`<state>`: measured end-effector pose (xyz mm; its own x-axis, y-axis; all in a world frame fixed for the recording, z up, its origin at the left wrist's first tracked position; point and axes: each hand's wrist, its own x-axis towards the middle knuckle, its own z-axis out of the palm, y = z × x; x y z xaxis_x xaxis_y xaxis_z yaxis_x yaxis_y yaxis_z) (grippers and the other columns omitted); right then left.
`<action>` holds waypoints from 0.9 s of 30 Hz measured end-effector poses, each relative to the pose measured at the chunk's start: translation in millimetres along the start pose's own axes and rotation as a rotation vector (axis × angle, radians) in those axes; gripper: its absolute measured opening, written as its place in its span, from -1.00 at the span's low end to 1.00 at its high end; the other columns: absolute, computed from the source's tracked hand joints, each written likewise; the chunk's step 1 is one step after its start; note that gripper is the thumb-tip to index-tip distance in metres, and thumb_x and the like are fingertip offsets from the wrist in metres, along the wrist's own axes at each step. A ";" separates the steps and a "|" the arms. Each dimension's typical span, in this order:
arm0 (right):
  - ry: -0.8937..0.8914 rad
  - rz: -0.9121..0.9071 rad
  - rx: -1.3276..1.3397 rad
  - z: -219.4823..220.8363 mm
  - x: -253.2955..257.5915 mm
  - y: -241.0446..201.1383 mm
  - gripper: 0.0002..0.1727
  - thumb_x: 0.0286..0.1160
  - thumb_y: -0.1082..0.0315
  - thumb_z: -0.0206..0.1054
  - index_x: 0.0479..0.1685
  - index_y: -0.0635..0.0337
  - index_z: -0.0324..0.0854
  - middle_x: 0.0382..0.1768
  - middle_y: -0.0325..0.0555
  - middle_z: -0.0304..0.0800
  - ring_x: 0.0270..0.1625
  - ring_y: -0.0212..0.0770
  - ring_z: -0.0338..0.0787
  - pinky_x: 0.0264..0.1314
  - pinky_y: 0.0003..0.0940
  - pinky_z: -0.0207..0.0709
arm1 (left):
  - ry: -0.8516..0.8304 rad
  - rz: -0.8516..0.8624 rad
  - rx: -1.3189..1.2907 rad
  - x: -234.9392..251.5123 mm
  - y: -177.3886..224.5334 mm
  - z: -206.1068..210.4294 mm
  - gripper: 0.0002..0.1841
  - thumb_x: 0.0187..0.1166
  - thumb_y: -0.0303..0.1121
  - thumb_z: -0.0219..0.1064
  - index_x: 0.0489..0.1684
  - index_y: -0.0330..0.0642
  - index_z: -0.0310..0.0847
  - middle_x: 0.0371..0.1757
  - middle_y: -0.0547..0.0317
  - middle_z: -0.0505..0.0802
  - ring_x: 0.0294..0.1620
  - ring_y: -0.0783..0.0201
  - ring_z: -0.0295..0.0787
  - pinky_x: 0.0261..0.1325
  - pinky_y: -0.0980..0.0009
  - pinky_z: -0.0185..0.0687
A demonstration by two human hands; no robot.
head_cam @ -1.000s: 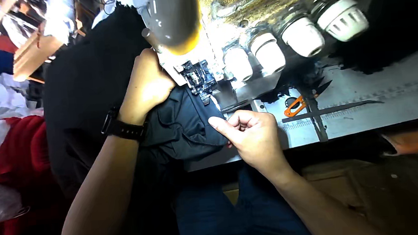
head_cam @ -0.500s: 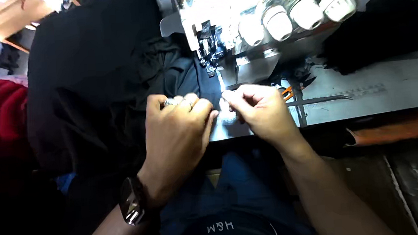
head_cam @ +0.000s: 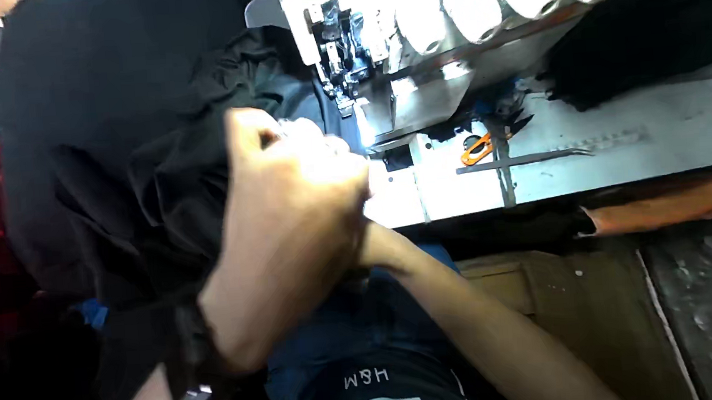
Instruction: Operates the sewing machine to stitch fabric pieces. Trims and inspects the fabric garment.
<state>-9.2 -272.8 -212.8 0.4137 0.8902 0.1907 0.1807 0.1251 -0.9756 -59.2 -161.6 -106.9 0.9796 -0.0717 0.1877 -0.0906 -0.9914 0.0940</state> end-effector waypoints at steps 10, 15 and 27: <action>0.579 -0.425 -0.698 -73.7 -0.6 26.5 -0.81 0.34 0.35 0.61 -0.09 0.12 0.92 -0.14 -0.02 0.71 -0.07 -0.27 0.65 -0.02 -0.50 0.50 | 0.063 -0.050 -0.009 -21.9 2.4 25.1 -0.81 0.59 -0.26 0.33 -0.33 0.04 0.90 -0.48 0.27 0.70 -0.27 0.21 0.60 0.24 -0.06 0.18; 0.538 -0.574 -0.718 -79.4 7.2 39.9 -0.87 0.44 0.34 0.54 -0.14 0.08 0.96 -0.41 -0.11 0.65 -0.24 -0.29 0.57 -0.22 -0.48 0.35 | 0.072 -0.061 -0.008 -19.5 2.7 28.6 -0.81 0.59 -0.24 0.35 -0.38 0.06 0.88 -0.53 0.32 0.66 -0.31 0.26 0.58 0.25 -0.03 0.18; 0.572 -0.536 -0.616 -73.4 7.4 51.5 -0.87 0.42 0.39 0.55 -0.13 0.08 0.95 -0.41 -0.17 0.67 -0.26 -0.37 0.55 -0.20 -0.55 0.34 | 0.125 -0.077 -0.027 0.7 -17.5 39.1 -0.81 0.55 -0.30 0.35 -0.42 0.01 0.88 -0.51 0.27 0.68 -0.22 0.21 0.60 0.30 -0.05 0.15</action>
<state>68.6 -291.8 -253.6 0.4805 0.4174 0.7713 0.8338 0.0551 -0.5493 -50.0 -148.6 -146.6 0.9541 0.0207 0.2988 -0.0219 -0.9901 0.1385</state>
